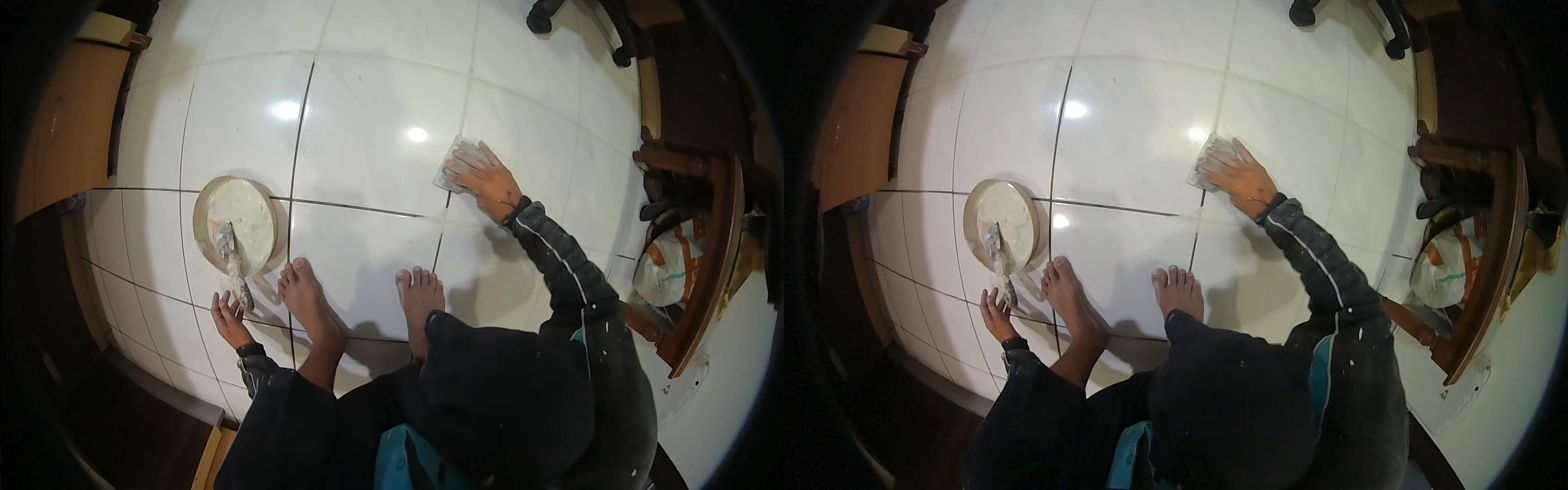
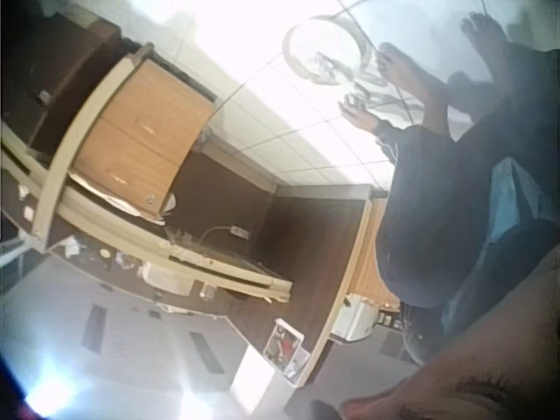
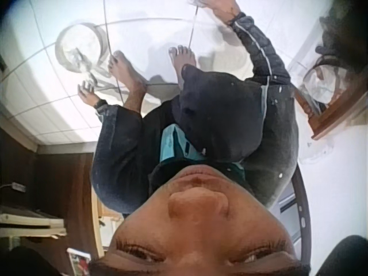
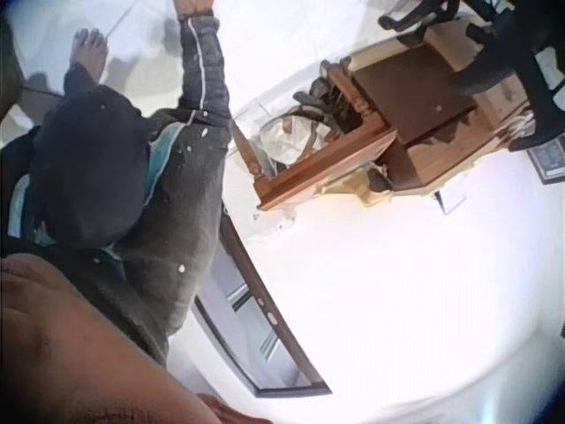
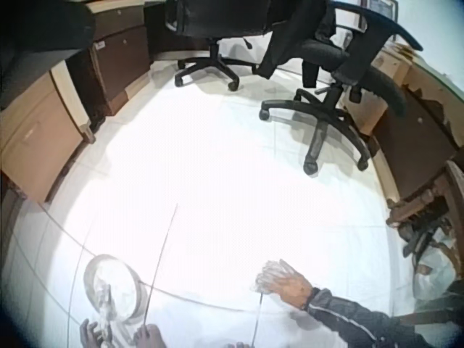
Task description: The person applies grout to the spaces between floor tiles using a putty knife and then wipes the excess away with a cloth.
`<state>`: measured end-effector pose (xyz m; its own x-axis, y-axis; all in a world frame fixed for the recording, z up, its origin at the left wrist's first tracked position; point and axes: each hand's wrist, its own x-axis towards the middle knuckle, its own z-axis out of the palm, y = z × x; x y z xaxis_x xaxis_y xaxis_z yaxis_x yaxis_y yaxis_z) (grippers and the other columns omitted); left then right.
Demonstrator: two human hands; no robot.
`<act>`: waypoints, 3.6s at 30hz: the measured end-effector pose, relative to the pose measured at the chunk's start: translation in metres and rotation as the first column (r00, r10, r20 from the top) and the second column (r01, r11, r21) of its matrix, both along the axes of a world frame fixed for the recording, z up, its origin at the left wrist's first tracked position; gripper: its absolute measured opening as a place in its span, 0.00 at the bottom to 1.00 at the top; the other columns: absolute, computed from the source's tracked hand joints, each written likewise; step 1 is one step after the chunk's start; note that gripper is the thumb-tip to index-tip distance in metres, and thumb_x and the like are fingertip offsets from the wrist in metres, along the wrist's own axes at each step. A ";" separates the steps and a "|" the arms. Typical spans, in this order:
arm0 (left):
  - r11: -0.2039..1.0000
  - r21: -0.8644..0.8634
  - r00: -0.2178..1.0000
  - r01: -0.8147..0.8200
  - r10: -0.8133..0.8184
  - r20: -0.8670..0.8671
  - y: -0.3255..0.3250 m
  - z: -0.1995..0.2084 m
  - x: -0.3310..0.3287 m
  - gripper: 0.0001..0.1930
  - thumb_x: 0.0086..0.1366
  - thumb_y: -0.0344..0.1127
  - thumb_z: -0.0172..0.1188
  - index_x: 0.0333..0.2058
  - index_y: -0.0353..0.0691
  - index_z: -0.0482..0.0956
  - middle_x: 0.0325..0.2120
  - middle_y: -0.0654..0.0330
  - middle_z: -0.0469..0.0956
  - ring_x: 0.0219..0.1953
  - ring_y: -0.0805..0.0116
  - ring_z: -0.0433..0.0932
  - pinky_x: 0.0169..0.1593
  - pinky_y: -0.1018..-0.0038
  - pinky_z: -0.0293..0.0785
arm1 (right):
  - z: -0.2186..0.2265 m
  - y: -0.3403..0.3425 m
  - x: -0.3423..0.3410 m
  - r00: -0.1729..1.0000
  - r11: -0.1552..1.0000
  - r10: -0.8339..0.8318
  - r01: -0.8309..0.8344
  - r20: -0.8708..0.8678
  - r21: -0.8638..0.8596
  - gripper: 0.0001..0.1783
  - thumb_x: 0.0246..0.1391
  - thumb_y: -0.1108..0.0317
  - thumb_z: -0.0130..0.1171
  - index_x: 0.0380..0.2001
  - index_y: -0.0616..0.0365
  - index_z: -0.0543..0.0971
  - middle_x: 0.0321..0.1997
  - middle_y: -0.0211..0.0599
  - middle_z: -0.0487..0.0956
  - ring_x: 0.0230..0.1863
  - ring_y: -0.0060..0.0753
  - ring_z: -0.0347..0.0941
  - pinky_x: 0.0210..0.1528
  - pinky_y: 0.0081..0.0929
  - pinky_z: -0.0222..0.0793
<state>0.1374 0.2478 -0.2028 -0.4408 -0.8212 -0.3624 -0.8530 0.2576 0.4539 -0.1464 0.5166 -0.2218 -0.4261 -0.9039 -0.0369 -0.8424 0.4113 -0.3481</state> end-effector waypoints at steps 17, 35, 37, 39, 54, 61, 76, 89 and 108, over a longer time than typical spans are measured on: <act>0.928 -0.193 0.947 0.318 -0.302 0.108 -0.004 -0.013 0.013 0.22 0.72 0.43 0.39 0.42 0.28 0.74 0.45 0.37 0.72 0.48 0.38 0.65 0.55 0.49 0.56 | 0.006 -0.034 0.024 0.948 0.941 -0.317 0.319 -0.038 0.116 0.28 0.46 0.75 0.50 0.54 0.46 0.75 0.52 0.38 0.79 0.52 0.45 0.75 0.44 0.38 0.76; 0.918 0.303 0.760 -0.256 0.385 -0.524 -0.155 -0.011 0.106 0.23 0.72 0.42 0.48 0.61 0.40 0.63 0.54 0.53 0.74 0.48 0.65 0.75 0.49 0.71 0.72 | 0.033 0.035 0.019 0.953 0.947 0.196 -0.245 0.232 0.208 0.21 0.43 0.79 0.54 0.40 0.43 0.82 0.58 0.19 0.76 0.67 0.27 0.63 0.73 0.58 0.39; 0.916 0.297 0.773 -0.270 0.391 -0.499 -0.139 -0.012 0.100 0.23 0.71 0.43 0.48 0.61 0.39 0.63 0.54 0.52 0.73 0.48 0.63 0.74 0.49 0.70 0.71 | 0.038 0.035 0.000 0.986 0.973 0.132 -0.148 0.099 0.179 0.21 0.48 0.79 0.48 0.42 0.46 0.82 0.56 0.25 0.78 0.63 0.32 0.68 0.72 0.48 0.50; 0.915 0.289 0.784 -0.282 0.393 -0.480 -0.129 -0.011 0.095 0.23 0.71 0.43 0.48 0.60 0.38 0.64 0.54 0.51 0.73 0.49 0.62 0.73 0.50 0.69 0.70 | 0.037 0.024 -0.025 0.954 0.981 -0.189 0.192 0.234 0.007 0.27 0.47 0.81 0.46 0.48 0.45 0.81 0.56 0.31 0.77 0.59 0.38 0.71 0.65 0.36 0.63; 0.953 0.183 0.925 -0.243 0.284 -0.252 -0.056 0.002 0.046 0.24 0.71 0.46 0.45 0.56 0.33 0.67 0.52 0.43 0.70 0.52 0.51 0.67 0.55 0.61 0.62 | 0.031 -0.007 0.076 0.968 0.979 -0.075 0.026 0.238 0.203 0.33 0.44 0.80 0.50 0.55 0.41 0.76 0.55 0.36 0.78 0.55 0.41 0.74 0.47 0.34 0.76; 0.988 0.111 0.992 -0.108 0.114 -0.052 0.003 0.006 -0.010 0.26 0.70 0.47 0.43 0.54 0.30 0.69 0.52 0.39 0.69 0.54 0.46 0.64 0.58 0.57 0.58 | 0.028 -0.009 0.002 0.976 0.996 -0.063 0.049 0.208 0.071 0.30 0.46 0.83 0.50 0.47 0.35 0.80 0.54 0.16 0.79 0.73 0.33 0.53 0.73 0.64 0.23; 0.983 0.159 0.995 -0.096 0.100 -0.022 -0.003 0.021 -0.015 0.27 0.70 0.48 0.42 0.52 0.26 0.71 0.51 0.35 0.68 0.55 0.41 0.62 0.60 0.53 0.54 | 0.051 -0.004 -0.082 0.871 0.907 -0.400 0.331 0.285 0.262 0.28 0.41 0.82 0.50 0.44 0.43 0.82 0.52 0.35 0.80 0.51 0.42 0.76 0.60 0.39 0.67; 0.960 -0.058 0.942 0.274 -0.256 0.215 -0.017 -0.032 0.024 0.25 0.69 0.46 0.48 0.55 0.31 0.68 0.53 0.43 0.70 0.56 0.46 0.65 0.59 0.55 0.59 | 0.026 0.001 0.074 0.985 1.000 -0.012 0.010 0.173 0.015 0.28 0.48 0.77 0.53 0.52 0.39 0.77 0.55 0.28 0.78 0.55 0.37 0.74 0.47 0.37 0.77; 0.859 0.367 0.732 -0.357 0.502 -0.461 -0.142 0.003 0.093 0.25 0.71 0.49 0.47 0.62 0.43 0.64 0.56 0.54 0.72 0.47 0.61 0.75 0.47 0.69 0.73 | 0.016 -0.021 -0.066 0.874 0.900 -0.431 0.435 0.224 0.035 0.30 0.45 0.79 0.50 0.53 0.43 0.77 0.53 0.33 0.80 0.55 0.42 0.74 0.62 0.39 0.65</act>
<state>0.2307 0.1054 -0.1994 -0.2394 -0.8887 -0.3911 -0.4536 -0.2538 0.8543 -0.2125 0.4952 -0.2056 -0.7577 -0.6320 -0.1628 -0.4820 0.7101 -0.5132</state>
